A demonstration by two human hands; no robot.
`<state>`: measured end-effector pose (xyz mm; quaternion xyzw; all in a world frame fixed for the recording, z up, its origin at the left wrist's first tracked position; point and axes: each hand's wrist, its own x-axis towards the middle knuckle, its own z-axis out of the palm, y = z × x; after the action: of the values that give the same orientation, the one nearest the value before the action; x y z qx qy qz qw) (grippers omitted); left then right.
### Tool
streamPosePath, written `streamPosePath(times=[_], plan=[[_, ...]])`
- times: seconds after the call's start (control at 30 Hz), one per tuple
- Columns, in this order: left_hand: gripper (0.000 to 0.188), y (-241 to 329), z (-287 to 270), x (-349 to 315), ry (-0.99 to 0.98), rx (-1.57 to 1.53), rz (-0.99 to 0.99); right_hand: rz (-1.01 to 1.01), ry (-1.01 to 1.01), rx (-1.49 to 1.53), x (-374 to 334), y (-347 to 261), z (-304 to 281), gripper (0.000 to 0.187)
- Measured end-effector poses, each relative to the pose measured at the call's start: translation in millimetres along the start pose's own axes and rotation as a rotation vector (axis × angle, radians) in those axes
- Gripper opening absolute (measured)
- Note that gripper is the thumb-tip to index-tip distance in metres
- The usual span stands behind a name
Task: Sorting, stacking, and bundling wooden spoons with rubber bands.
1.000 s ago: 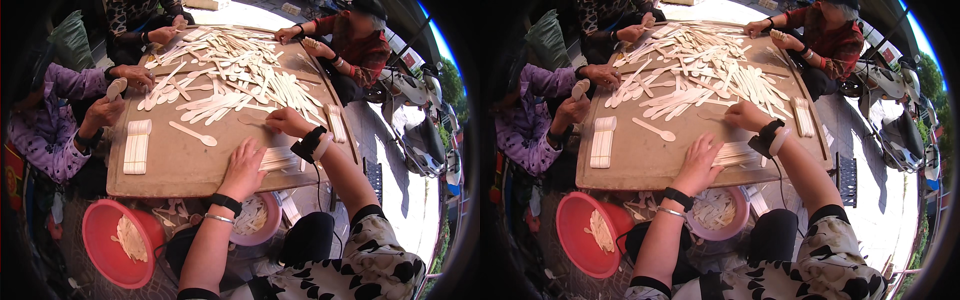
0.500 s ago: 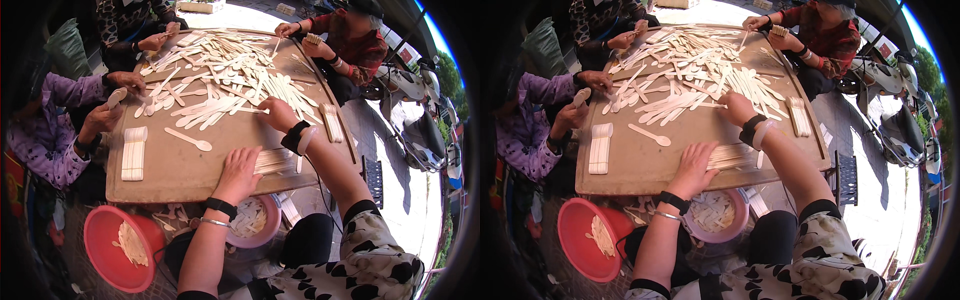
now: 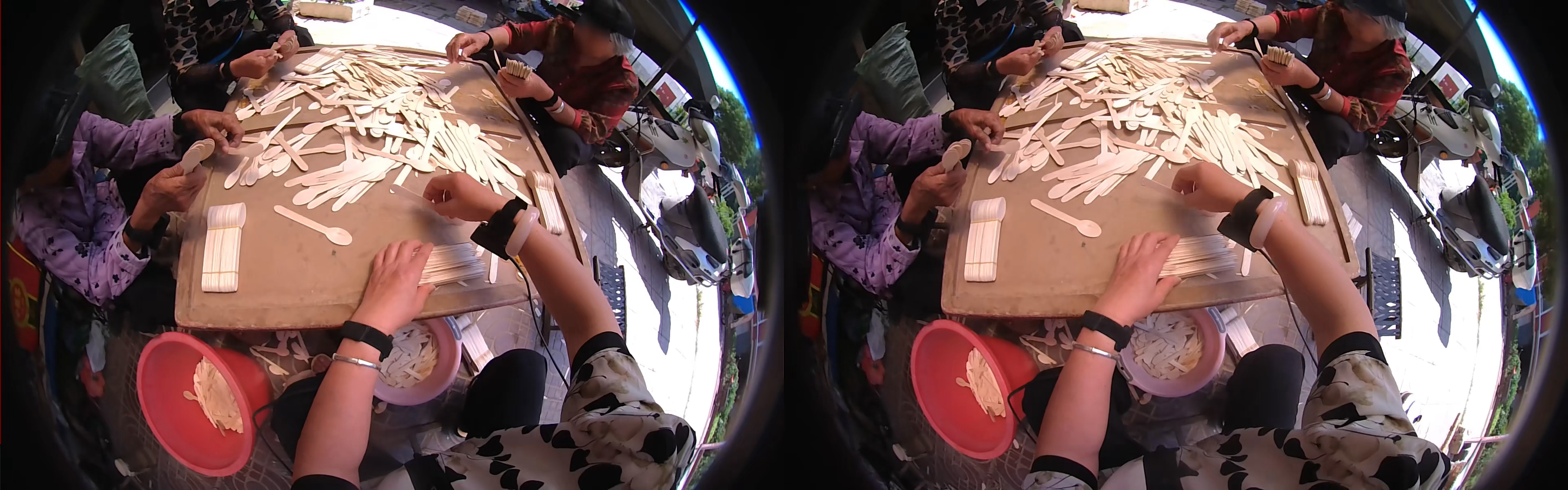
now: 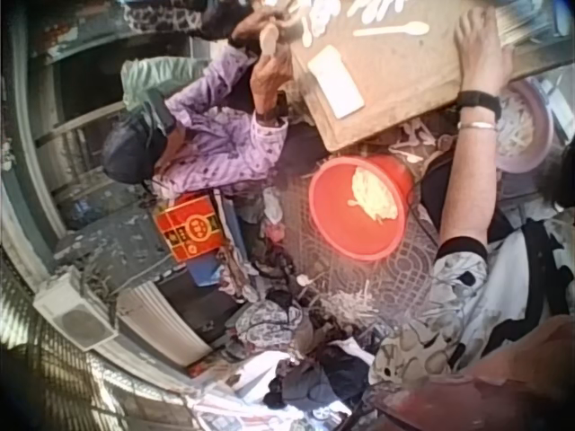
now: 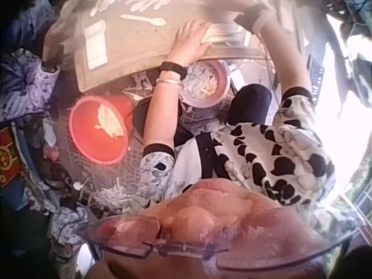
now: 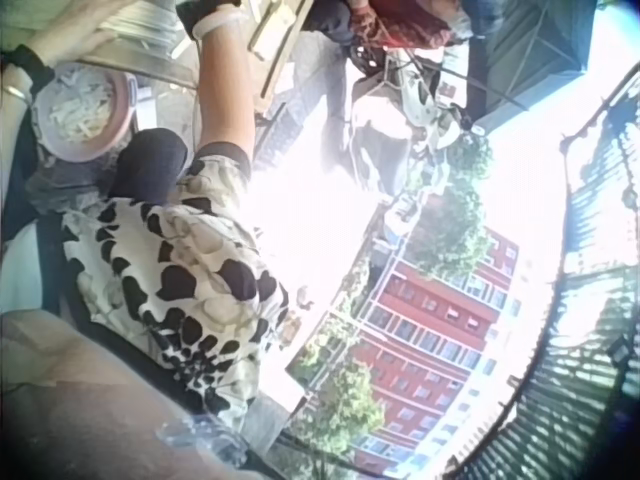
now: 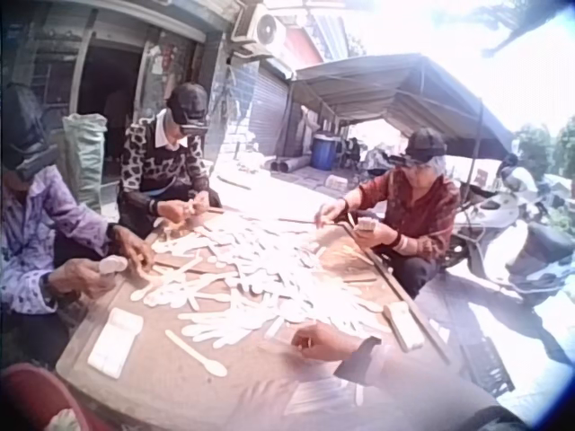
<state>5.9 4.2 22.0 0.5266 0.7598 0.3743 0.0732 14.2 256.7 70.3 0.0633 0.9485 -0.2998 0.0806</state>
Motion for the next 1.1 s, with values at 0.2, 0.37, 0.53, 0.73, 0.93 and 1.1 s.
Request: streamPosePath(times=[0.2, 0.37, 0.53, 0.73, 0.93, 1.1], plan=[[0.062, 0, 4, 2, 0.013, 0.0, 0.005, 0.091, 0.103, 0.81, -40, 16, -9, 0.017], [0.062, -3, 3, 3, -0.007, 0.01, -0.025, 0.232, 0.158, 1.067, -74, 29, -10, 0.048], [0.062, -2, 2, 3, -0.016, -0.012, -0.024, 0.366, 0.235, 0.99, -84, 57, -6, 0.04], [0.064, 0, 3, 7, -0.016, 0.022, -0.035, 0.149, 0.251, 0.502, -60, 53, 20, 0.019], [0.065, -8, -4, 6, -0.033, 0.11, -0.02, -0.015, -0.064, 0.518, -39, 23, 30, 0.02], [0.067, -7, -4, 5, 0.005, 0.047, -0.007, 0.24, 0.539, -0.05, 1, 59, 3, 0.025]])
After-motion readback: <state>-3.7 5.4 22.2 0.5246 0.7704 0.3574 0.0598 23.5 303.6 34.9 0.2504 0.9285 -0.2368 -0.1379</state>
